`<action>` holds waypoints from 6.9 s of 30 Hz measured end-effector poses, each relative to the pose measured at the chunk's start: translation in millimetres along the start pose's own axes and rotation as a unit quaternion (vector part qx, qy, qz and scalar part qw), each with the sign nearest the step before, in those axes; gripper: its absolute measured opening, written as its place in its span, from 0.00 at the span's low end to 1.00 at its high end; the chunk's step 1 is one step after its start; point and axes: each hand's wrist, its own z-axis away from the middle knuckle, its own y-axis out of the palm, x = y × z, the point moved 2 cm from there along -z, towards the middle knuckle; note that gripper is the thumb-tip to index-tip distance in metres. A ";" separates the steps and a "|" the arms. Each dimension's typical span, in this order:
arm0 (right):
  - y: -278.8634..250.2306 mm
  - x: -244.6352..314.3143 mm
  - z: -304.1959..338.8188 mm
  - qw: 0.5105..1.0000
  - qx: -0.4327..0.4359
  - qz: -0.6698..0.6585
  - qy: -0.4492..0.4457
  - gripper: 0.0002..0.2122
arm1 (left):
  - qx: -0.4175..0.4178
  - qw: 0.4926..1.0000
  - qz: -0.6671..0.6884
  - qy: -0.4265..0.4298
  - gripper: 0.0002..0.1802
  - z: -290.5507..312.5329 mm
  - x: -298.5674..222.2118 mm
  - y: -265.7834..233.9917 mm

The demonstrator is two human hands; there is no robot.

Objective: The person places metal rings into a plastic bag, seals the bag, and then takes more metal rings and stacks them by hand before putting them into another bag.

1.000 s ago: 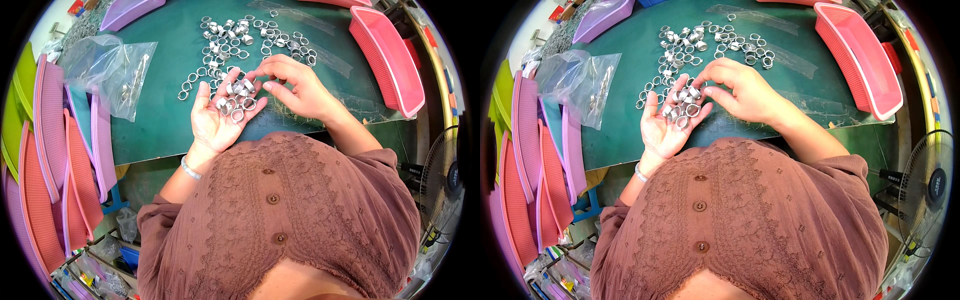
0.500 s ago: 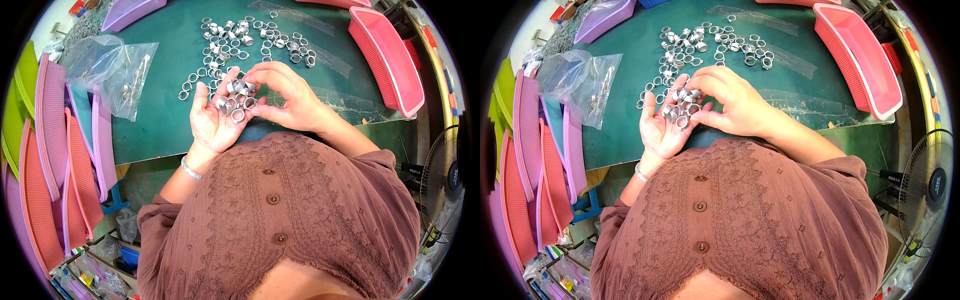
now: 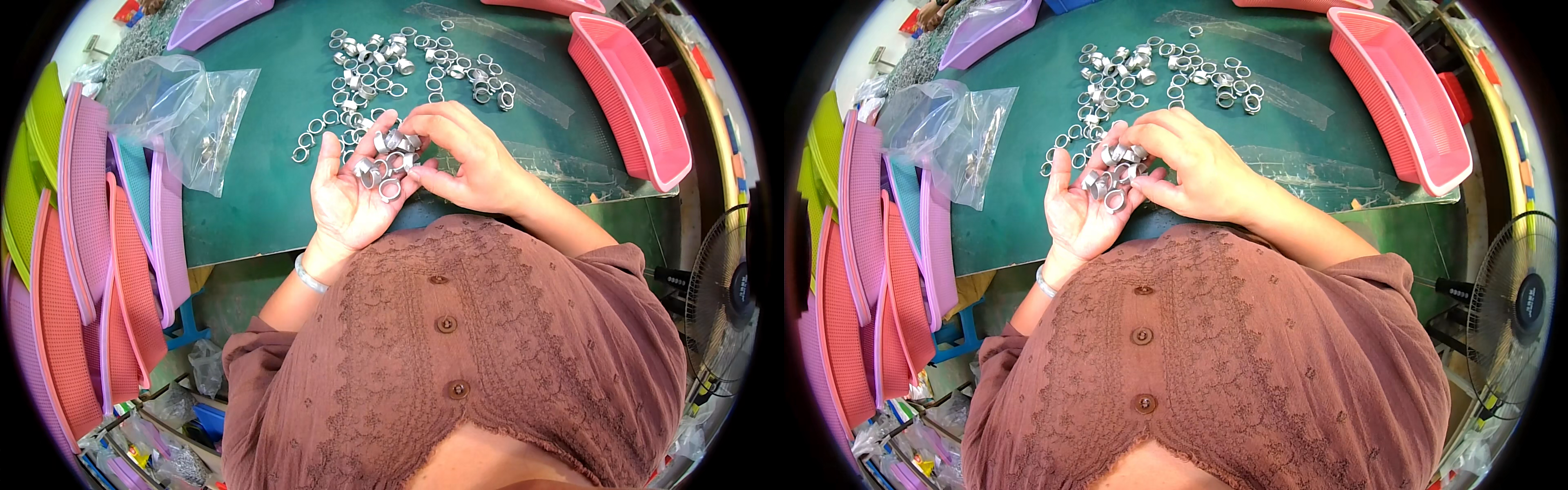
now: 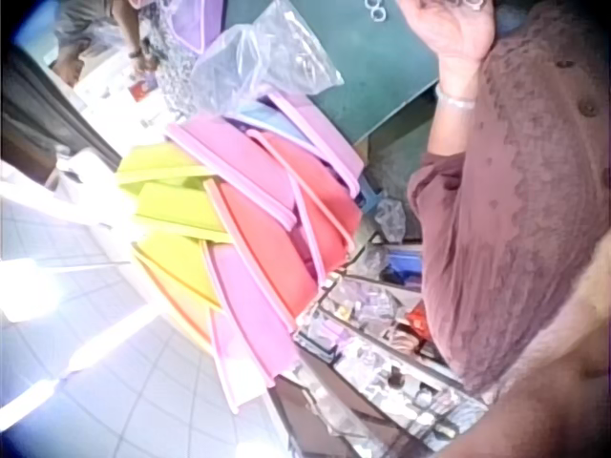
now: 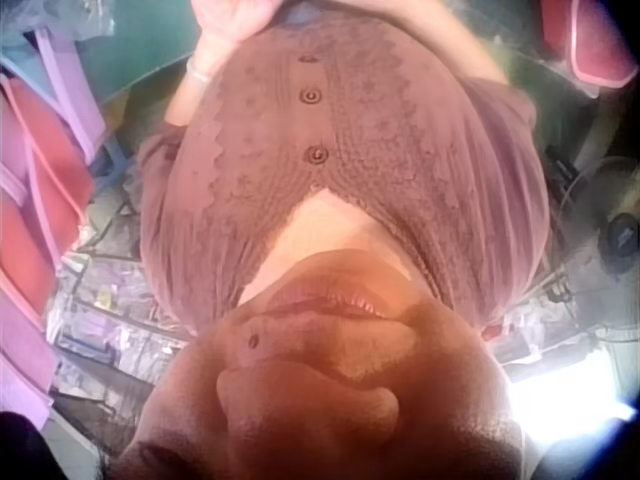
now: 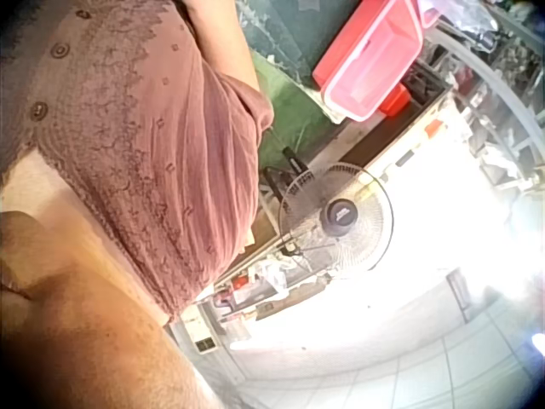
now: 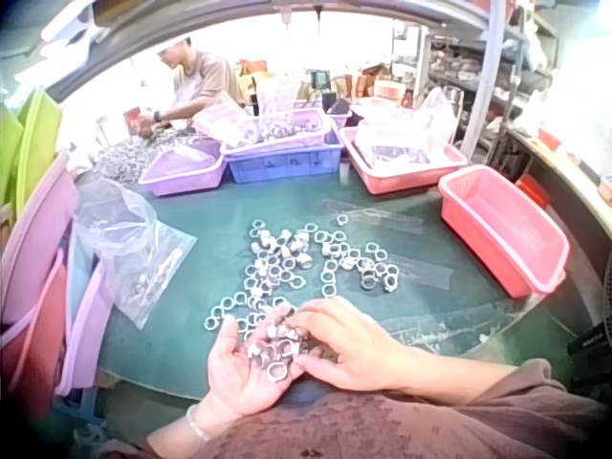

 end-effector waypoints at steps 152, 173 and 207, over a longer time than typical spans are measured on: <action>3.5 -33.9 -22.4 0.997 0.017 -0.028 -0.076 0.18 | -0.006 0.999 -0.030 0.025 0.42 -9.2 -6.2 -6.0; 7.8 -16.1 -25.8 0.988 0.067 -0.028 -0.138 0.23 | -0.052 0.997 -0.059 0.022 0.45 -7.9 -4.9 -0.2; -2.6 -40.5 -20.9 0.996 0.010 -0.040 -0.074 0.15 | 0.034 0.999 -0.004 0.036 0.45 -7.7 -9.1 -4.1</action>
